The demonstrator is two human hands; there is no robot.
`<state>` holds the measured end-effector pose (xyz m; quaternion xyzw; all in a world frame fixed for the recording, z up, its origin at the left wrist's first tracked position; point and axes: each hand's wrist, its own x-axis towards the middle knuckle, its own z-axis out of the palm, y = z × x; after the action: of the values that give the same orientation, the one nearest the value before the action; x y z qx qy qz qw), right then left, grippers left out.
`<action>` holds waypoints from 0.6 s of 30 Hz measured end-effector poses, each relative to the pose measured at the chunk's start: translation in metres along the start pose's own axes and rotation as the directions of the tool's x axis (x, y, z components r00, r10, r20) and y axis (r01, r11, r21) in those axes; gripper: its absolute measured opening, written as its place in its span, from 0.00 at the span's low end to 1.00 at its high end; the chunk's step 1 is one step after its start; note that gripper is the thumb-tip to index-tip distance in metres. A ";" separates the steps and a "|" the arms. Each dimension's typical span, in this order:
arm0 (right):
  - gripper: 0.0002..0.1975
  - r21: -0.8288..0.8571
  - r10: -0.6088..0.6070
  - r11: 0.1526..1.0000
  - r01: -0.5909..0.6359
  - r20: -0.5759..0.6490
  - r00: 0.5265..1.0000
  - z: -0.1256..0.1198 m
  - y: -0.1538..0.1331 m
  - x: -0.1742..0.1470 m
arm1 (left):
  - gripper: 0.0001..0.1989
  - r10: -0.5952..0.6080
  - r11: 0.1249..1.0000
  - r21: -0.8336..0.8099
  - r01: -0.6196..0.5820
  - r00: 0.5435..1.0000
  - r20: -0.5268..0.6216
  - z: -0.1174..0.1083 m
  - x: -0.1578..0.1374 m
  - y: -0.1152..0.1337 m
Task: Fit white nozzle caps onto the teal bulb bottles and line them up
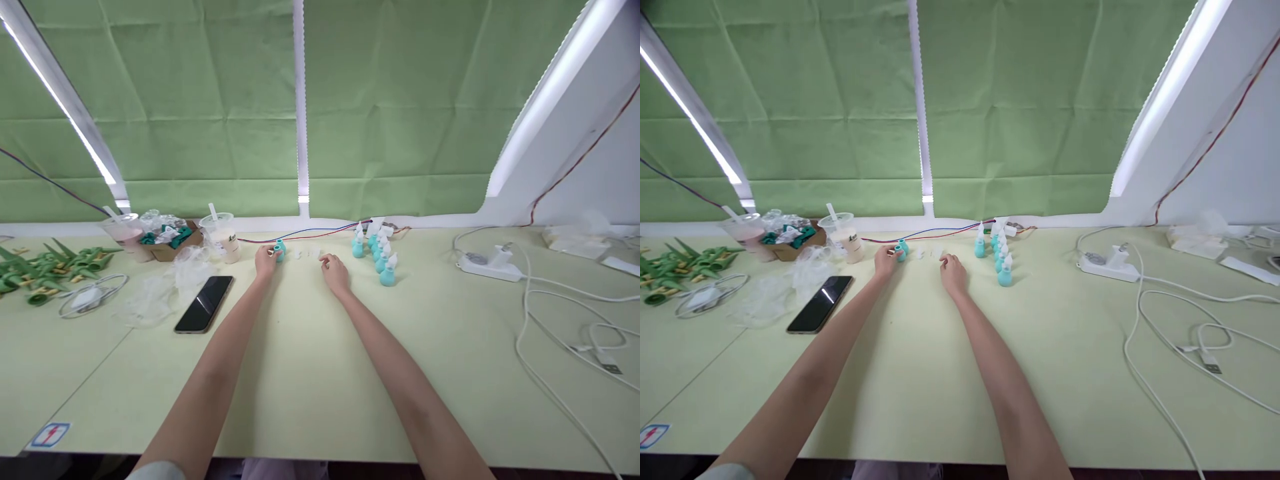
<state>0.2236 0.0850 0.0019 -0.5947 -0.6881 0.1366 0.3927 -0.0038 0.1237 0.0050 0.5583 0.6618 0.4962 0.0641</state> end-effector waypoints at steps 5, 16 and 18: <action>0.12 0.045 0.009 0.999 -0.009 -0.011 1.000 0.000 0.003 0.002 | 0.13 -0.017 1.000 -0.017 0.017 1.000 0.002 0.003 0.000 -0.002; 0.16 -0.117 -0.132 0.988 0.099 -0.326 0.936 -0.021 -0.011 -0.003 | 0.20 -0.053 0.987 -0.156 0.048 0.998 -0.027 -0.036 -0.039 0.006; 0.18 -0.193 -0.112 0.980 0.039 -0.384 0.916 -0.036 -0.013 0.005 | 0.19 -0.033 0.986 -0.161 0.039 0.999 0.041 -0.050 -0.059 0.005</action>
<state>0.2397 0.0763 0.0358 -0.6160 -0.6274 -0.0642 0.4720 -0.0109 0.0467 0.0063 0.5487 0.6278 0.5363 0.1307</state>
